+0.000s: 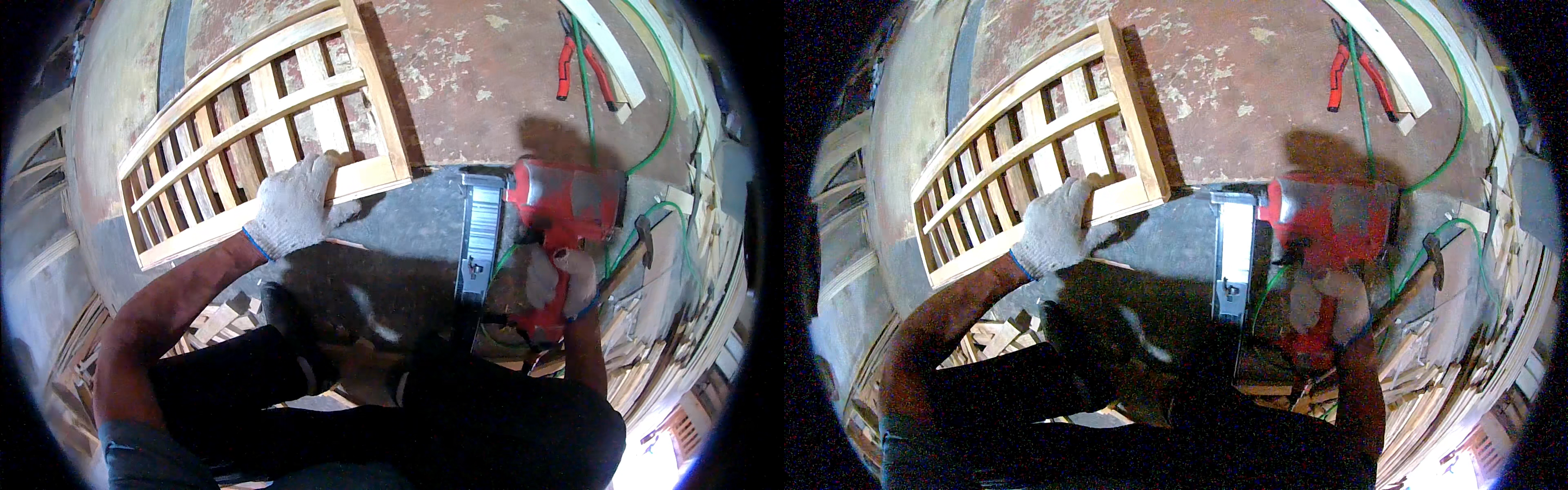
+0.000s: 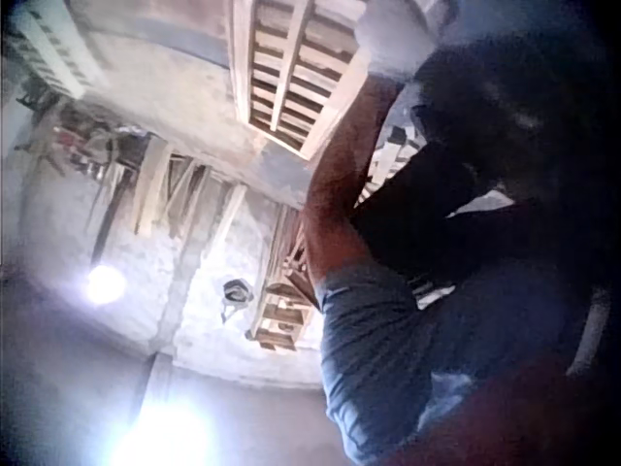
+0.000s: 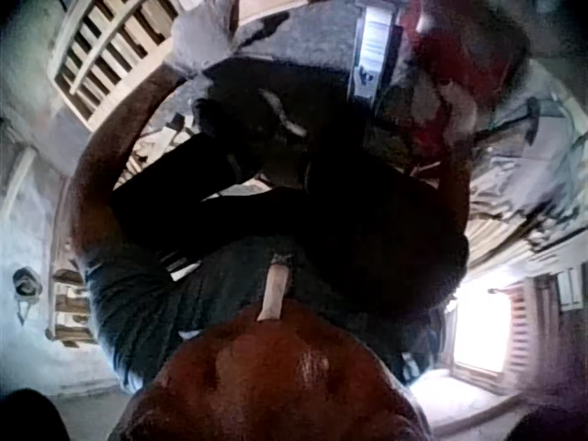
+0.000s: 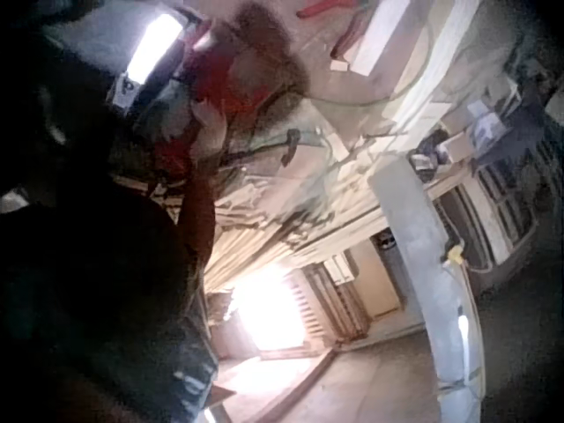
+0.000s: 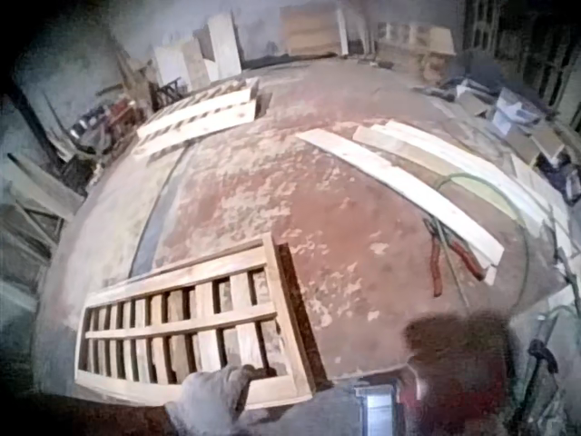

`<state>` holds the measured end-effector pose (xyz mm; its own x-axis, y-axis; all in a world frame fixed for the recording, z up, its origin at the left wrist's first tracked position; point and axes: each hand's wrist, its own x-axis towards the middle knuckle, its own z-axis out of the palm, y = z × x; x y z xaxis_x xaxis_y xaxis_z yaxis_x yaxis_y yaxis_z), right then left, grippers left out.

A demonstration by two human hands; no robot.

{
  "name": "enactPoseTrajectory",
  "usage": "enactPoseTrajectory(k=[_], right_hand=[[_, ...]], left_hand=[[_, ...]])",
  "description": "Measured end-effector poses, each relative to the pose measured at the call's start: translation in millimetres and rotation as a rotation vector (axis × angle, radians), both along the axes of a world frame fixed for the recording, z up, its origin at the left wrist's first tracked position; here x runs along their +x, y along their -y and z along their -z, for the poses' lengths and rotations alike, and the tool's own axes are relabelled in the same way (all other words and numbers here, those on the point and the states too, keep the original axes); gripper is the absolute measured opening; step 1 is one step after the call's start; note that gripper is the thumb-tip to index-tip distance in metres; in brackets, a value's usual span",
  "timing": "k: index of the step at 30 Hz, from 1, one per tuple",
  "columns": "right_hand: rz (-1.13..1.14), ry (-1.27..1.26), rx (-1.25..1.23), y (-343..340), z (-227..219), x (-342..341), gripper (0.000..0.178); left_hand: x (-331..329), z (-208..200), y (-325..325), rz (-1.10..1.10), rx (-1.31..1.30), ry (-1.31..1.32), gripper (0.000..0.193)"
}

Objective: The person assembles a rectangular wooden frame by nailing thin wooden slats to a base structure using a pneumatic nail gun. They repeatedly pick up slats from a pile on the floor, position them, and secure them with nails.

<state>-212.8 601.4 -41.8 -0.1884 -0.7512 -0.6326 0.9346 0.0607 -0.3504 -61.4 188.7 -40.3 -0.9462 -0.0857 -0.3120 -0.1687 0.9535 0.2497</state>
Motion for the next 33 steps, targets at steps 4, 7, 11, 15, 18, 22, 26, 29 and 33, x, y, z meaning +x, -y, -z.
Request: enactPoseTrajectory(k=[4,7,11,15,18,22,26,29,33], right_hand=[[0.042,0.117,-0.026,19.5,12.1,-4.9,0.04],[-0.021,0.118,-0.06,20.4,22.8,-14.8,0.039],[-0.088,0.131,-0.101,19.7,35.7,-22.8,0.037],[-0.109,0.253,-0.151,25.2,40.2,-27.1,0.037],[-0.096,0.23,-0.109,28.3,35.3,-29.7,0.036],[-0.15,0.199,-0.087,34.3,28.8,-38.7,0.035],[-0.15,0.307,-0.047,38.8,30.5,-46.2,0.036],[-0.109,0.325,0.039,43.2,19.7,-47.5,0.039],[-0.206,0.231,-0.034,37.8,29.8,-49.9,0.043]], left_hand=[[-0.3,3.3,-0.3,0.024,-0.016,-0.018,0.069],[-1.9,4.0,-0.5,0.041,-0.034,0.001,0.069],[0.6,4.9,0.4,0.077,-0.079,0.011,0.069],[0.8,7.5,3.1,0.101,-0.082,0.01,0.069],[-0.6,6.1,2.5,0.09,-0.06,0.028,0.069],[-1.8,5.6,1.5,0.091,-0.069,0.038,0.07],[-0.8,3.9,2.7,0.095,-0.07,0.042,0.07],[0.2,7.0,3.5,0.092,-0.051,0.058,0.069],[1.7,8.7,5.9,0.086,-0.038,0.08,0.069]])
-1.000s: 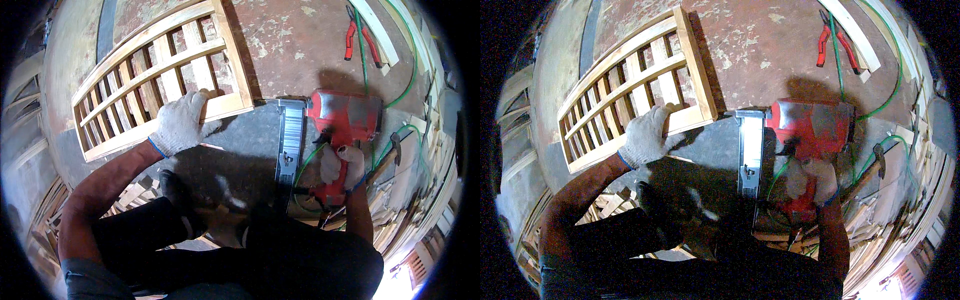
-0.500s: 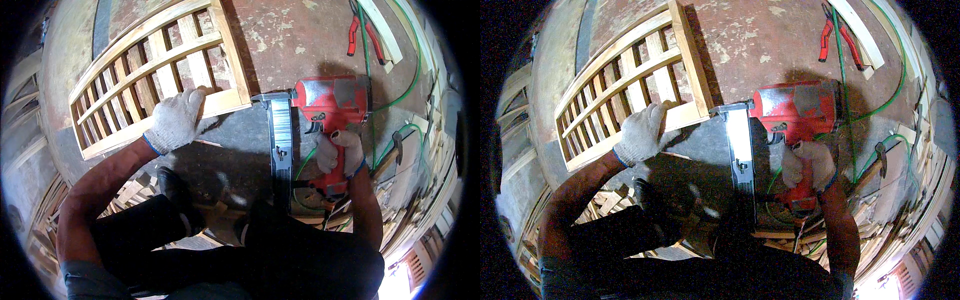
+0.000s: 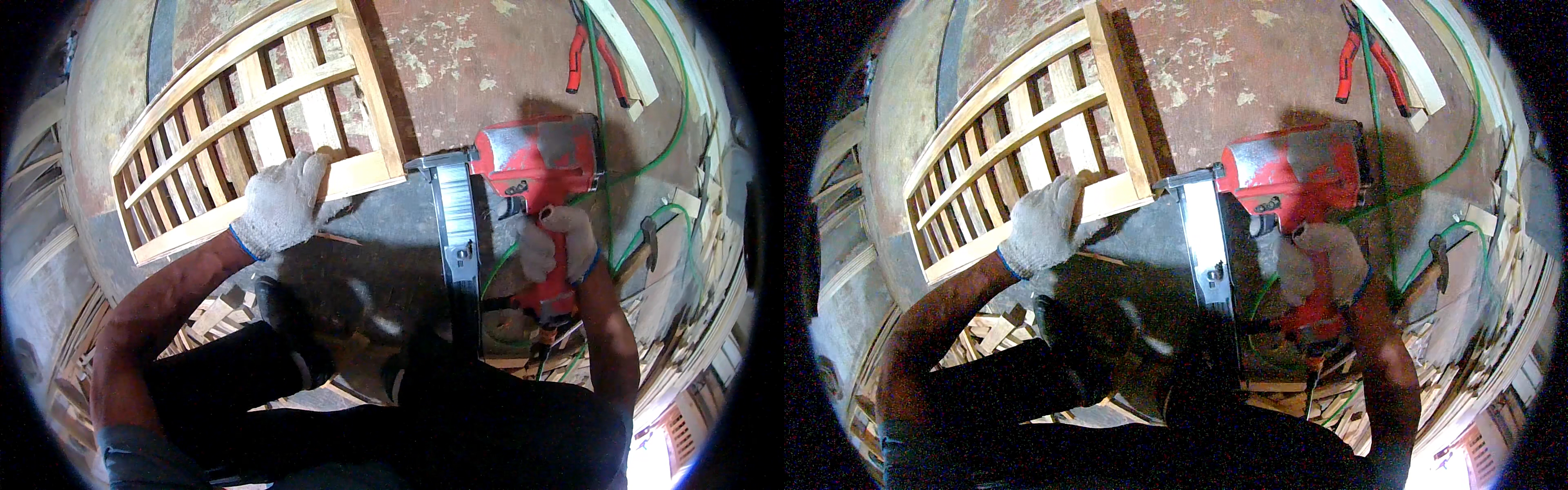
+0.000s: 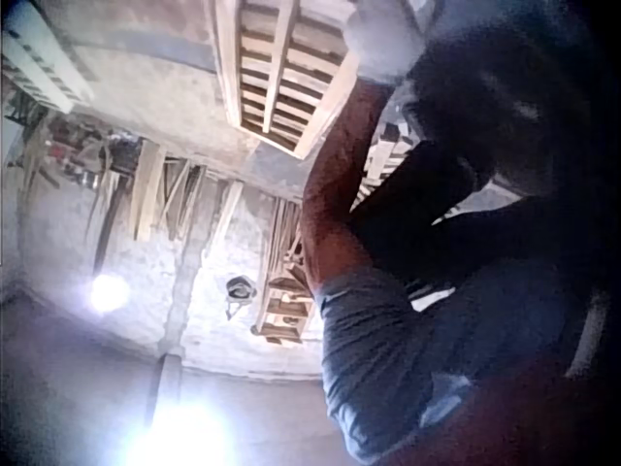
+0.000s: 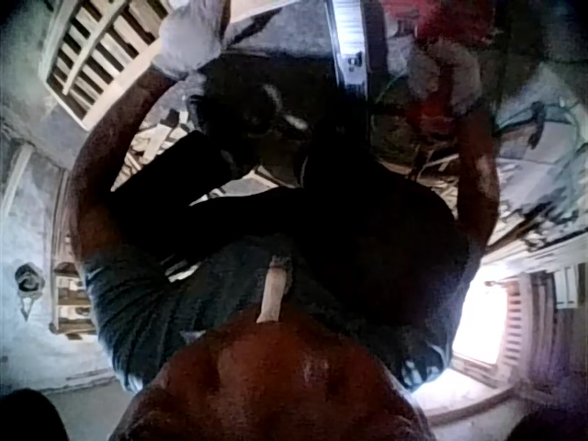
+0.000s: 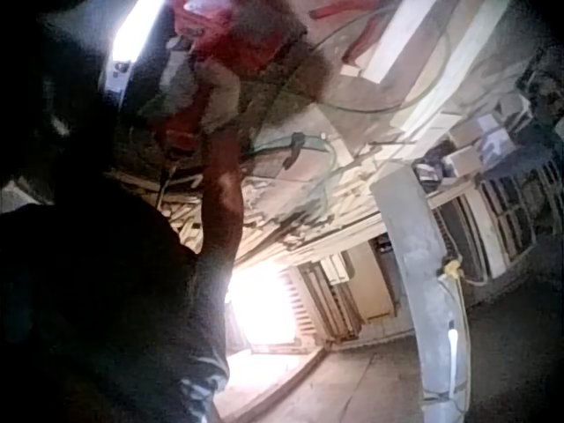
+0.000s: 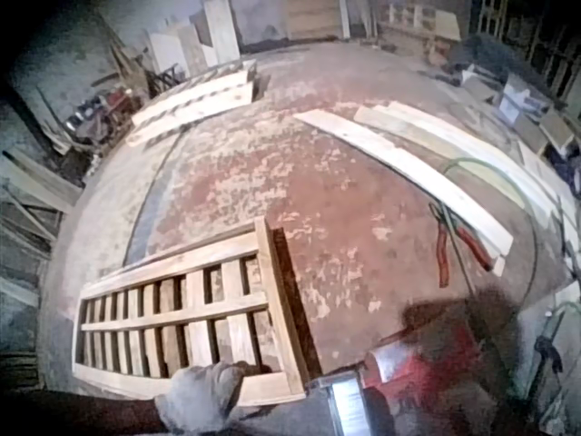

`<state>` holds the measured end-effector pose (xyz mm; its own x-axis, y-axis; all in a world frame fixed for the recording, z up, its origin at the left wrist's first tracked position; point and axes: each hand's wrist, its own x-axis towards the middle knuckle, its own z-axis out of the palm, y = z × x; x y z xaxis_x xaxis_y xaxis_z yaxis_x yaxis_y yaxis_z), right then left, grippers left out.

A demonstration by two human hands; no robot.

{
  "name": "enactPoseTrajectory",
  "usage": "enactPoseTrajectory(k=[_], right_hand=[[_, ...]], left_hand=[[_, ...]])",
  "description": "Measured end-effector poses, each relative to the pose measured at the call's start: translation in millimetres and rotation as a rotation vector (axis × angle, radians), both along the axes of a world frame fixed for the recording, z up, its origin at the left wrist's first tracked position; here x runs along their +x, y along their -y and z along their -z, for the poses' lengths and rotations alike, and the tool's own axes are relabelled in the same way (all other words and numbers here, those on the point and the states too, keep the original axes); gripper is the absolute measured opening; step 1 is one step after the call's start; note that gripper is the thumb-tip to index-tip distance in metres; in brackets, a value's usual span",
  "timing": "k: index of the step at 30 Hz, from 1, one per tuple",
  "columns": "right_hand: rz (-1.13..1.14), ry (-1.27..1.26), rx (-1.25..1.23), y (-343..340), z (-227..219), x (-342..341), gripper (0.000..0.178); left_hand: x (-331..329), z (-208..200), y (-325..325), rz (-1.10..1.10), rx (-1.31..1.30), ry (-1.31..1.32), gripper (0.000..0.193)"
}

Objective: The person assembles a rectangular wooden frame by nailing thin wooden slats to a base structure using a pneumatic nail gun. They repeatedly pick up slats from a pile on the floor, position them, and secure them with nails.

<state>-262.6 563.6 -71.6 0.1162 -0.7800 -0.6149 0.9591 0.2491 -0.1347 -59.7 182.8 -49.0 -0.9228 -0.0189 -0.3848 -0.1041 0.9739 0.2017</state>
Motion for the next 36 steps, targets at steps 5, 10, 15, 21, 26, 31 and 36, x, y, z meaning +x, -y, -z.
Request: enactPoseTrajectory(k=[5,10,15,21,26,31,36], right_hand=[[-0.017,0.046,-0.102,0.6,12.2,-3.3,0.041],[-0.003,0.052,-0.052,3.1,7.6,-2.4,0.041],[0.006,0.041,-0.02,7.1,7.3,-5.4,0.041],[0.014,0.045,-0.036,11.2,2.8,-5.7,0.041],[0.03,0.011,0.044,12.8,-4.2,-4.6,0.04],[0.044,0.035,0.012,11.0,-0.2,-3.7,0.038],[0.086,0.07,0.004,19.1,-5.2,-5.1,0.033]], left_hand=[[-3.9,-1.9,-0.9,0.019,-0.013,-0.052,0.067],[-1.8,-1.5,-1.2,0.015,-0.02,-0.054,0.067],[-1.0,0.6,0.9,0.017,-0.01,-0.028,0.068],[-1.9,0.3,1.0,0.033,-0.012,-0.083,0.067],[-0.3,0.6,1.6,0.03,0.015,-0.075,0.066],[0.3,2.9,0.4,0.025,-0.001,-0.086,0.064],[2.6,1.5,0.3,0.02,-0.002,-0.084,0.063]])
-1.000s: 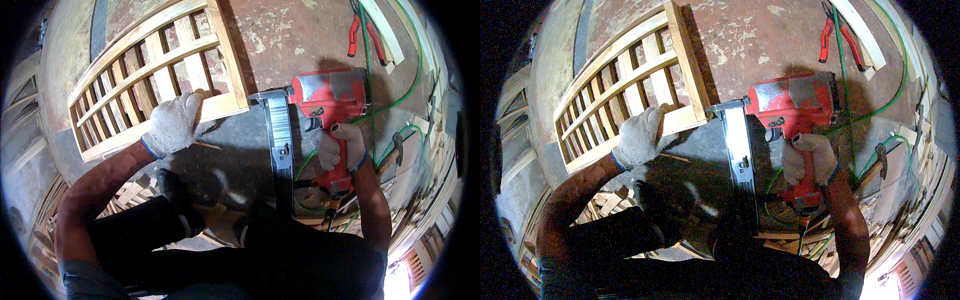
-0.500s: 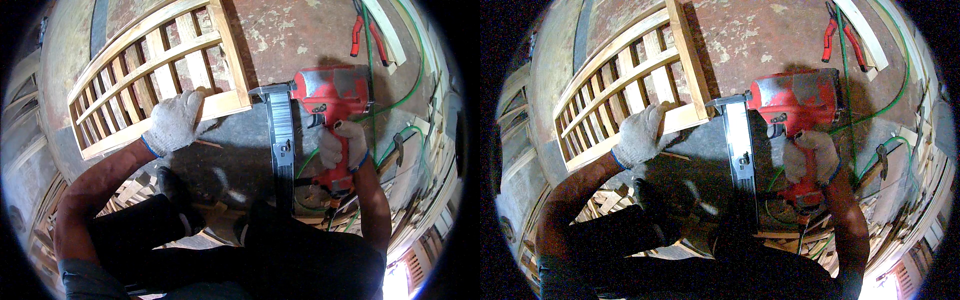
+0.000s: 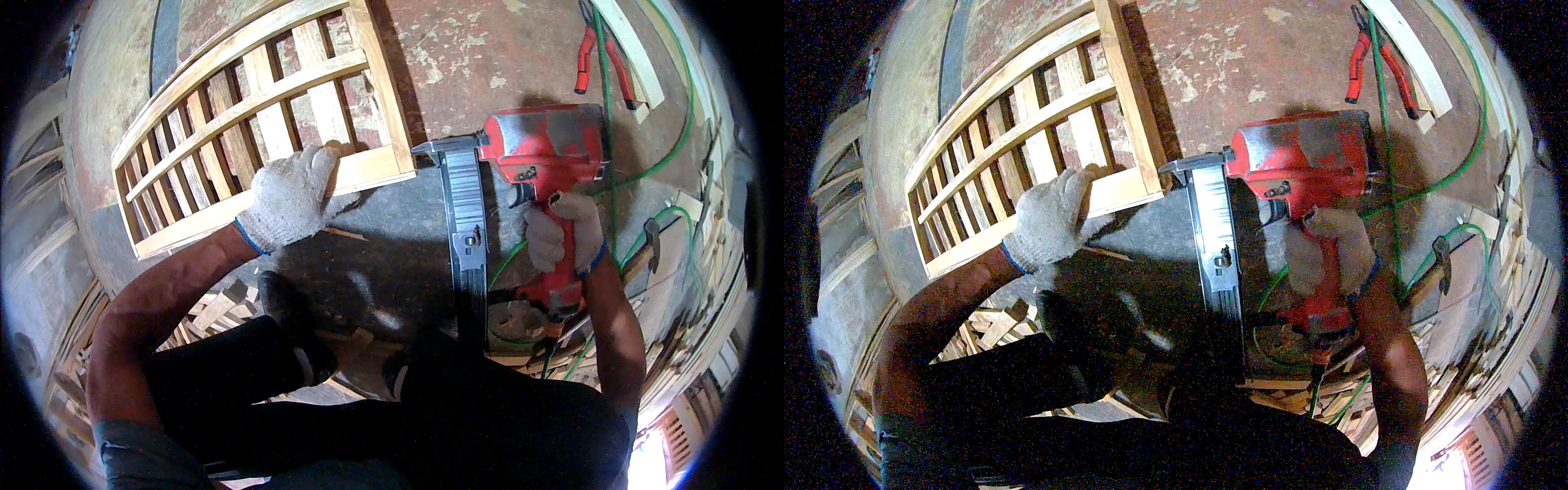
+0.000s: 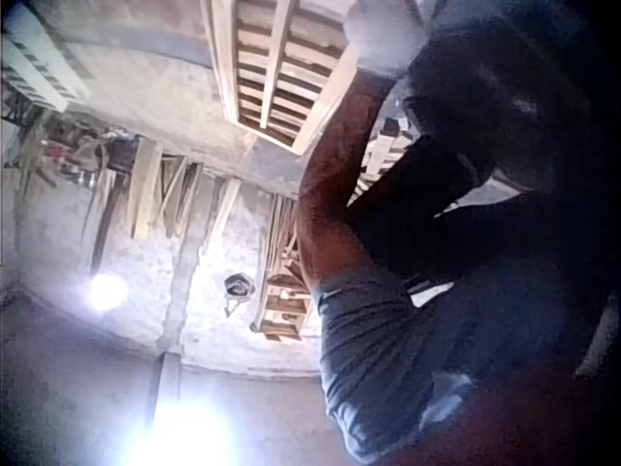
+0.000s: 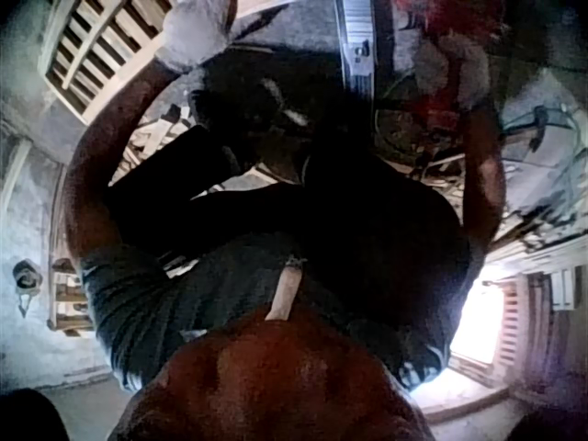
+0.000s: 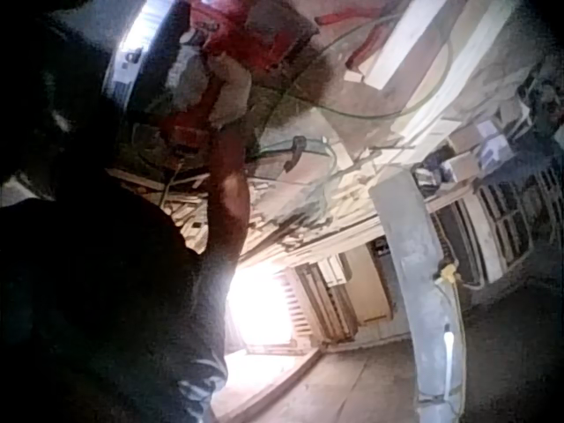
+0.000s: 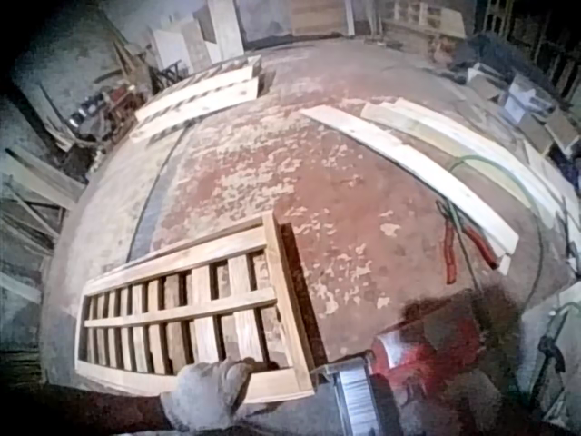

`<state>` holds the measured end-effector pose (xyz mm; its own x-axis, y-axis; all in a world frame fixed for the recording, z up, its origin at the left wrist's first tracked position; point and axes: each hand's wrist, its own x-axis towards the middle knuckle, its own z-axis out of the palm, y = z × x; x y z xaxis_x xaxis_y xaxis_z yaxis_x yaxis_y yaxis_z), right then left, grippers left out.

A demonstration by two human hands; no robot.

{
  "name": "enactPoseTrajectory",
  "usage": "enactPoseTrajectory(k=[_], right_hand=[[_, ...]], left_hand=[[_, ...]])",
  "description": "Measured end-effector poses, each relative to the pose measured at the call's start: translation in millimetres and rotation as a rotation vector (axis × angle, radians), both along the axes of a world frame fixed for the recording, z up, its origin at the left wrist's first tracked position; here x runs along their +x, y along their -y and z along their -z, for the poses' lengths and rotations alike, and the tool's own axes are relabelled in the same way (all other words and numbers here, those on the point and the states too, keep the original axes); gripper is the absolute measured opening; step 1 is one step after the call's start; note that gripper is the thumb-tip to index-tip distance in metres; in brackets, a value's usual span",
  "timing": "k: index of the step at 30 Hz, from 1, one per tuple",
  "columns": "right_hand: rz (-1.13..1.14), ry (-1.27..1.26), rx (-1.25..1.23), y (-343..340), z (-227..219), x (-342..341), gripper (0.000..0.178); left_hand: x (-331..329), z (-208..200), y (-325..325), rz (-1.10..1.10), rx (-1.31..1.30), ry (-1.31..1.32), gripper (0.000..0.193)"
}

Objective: The person assembles a rectangular wooden frame by nailing thin wooden slats to a base structure using a pneumatic nail gun. They repeatedly pick up slats from a pile on the floor, position them, and secure them with nails.

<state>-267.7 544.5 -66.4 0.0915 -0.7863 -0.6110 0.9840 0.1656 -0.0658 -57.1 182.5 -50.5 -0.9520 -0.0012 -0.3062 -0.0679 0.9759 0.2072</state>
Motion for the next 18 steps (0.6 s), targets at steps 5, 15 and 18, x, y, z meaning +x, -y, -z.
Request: enactPoseTrajectory(k=[5,15,18], right_hand=[[-0.051,0.059,0.078,-15.0,8.4,-4.6,0.039],[0.067,-0.146,0.093,-28.3,19.6,29.0,0.041],[0.058,-0.166,0.019,-32.7,19.4,30.5,0.039]], left_hand=[[1.0,0.9,0.7,-0.015,0.006,0.034,0.065],[10.0,-32.9,-17.5,0.071,0.061,0.176,0.065],[28.4,-47.3,-16.1,0.228,0.151,0.362,0.061]])
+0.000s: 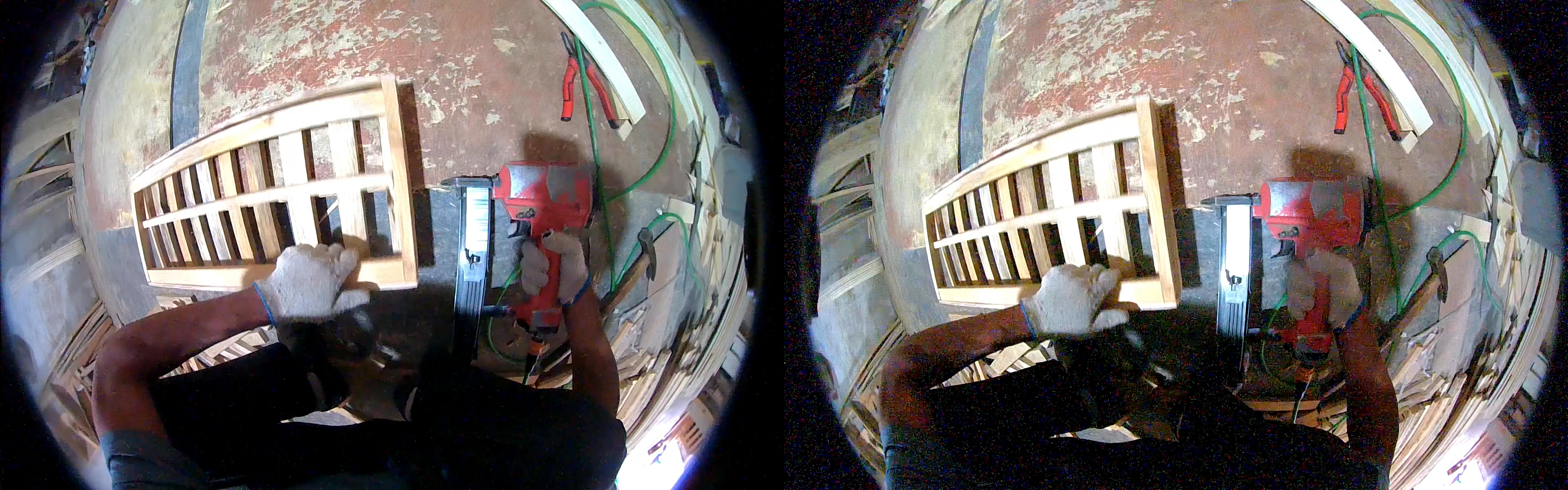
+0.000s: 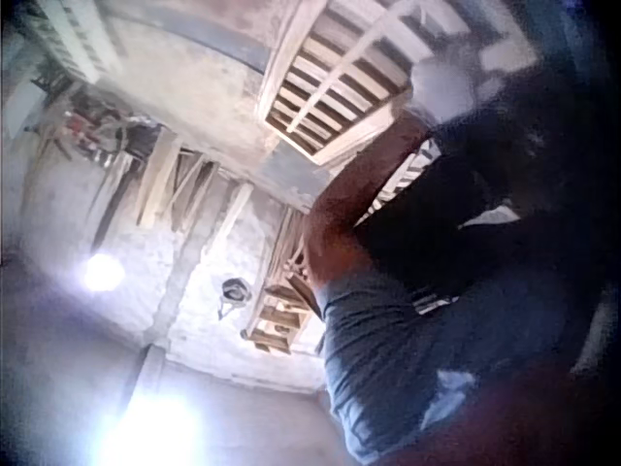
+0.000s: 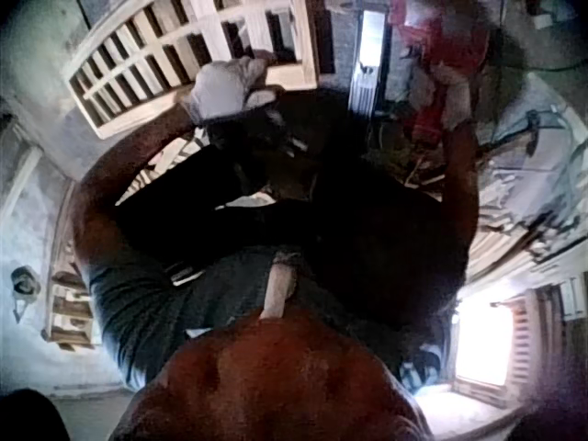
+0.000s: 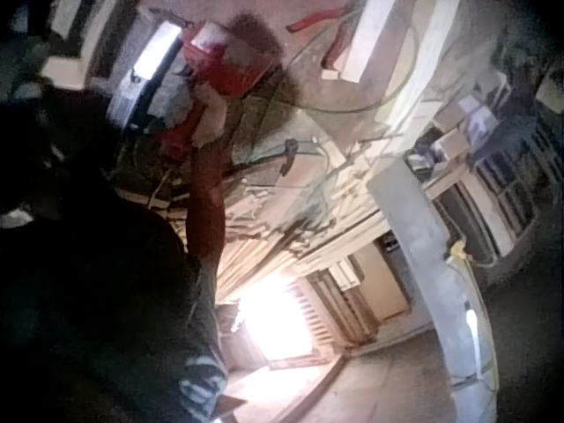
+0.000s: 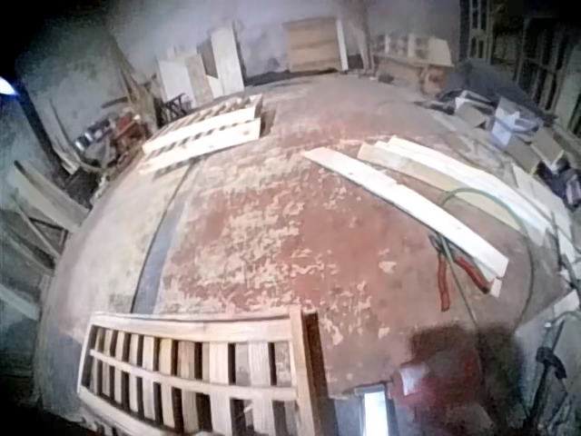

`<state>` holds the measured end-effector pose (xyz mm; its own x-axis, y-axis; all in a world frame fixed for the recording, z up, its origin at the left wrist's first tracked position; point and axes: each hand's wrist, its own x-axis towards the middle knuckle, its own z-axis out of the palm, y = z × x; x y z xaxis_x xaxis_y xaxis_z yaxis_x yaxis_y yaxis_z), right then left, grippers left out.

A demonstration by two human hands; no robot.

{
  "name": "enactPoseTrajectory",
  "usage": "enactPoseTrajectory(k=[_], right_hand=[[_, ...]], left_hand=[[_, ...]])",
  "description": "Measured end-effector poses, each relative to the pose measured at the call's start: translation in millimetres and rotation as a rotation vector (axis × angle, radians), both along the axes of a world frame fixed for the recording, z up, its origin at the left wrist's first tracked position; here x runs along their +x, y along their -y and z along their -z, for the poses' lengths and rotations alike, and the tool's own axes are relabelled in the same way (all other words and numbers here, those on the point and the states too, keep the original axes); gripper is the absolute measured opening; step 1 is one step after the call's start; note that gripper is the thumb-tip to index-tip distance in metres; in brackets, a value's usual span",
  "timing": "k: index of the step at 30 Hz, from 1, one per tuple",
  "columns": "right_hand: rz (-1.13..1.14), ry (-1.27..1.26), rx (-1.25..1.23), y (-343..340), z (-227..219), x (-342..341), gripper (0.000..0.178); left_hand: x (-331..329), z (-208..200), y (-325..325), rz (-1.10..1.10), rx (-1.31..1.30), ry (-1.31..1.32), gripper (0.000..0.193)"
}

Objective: The person assembles a rectangular wooden frame by nailing thin wooden slats to a base structure using a pneumatic nail gun. They repeatedly pick up slats from a pile on the floor, position them, and secure them with nails.

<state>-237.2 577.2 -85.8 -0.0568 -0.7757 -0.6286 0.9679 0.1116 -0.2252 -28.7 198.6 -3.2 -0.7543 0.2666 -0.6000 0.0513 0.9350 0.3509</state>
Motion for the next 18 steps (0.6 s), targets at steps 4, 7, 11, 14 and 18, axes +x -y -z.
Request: enactPoseTrajectory(k=[4,7,11,14,18], right_hand=[[0.036,0.064,0.024,-1.6,3.0,1.8,0.039],[0.093,0.106,0.102,0.4,-6.9,4.5,0.037],[0.116,0.04,0.086,4.1,-3.9,9.9,0.03],[0.127,0.131,-0.006,-1.7,7.2,14.6,0.024],[0.188,0.083,0.09,-2.2,5.5,19.6,0.021]], left_hand=[[-28.6,-14.0,11.3,0.003,-0.084,-0.348,0.059],[-85.7,10.3,50.6,-0.049,-0.27,-0.726,0.066],[-115.6,37.5,81.7,-0.005,-0.452,-0.779,0.067],[-119.4,48.3,86.8,0.079,-0.519,-0.711,0.065],[-124.7,53.1,91.7,0.179,-0.616,-0.625,0.066]])
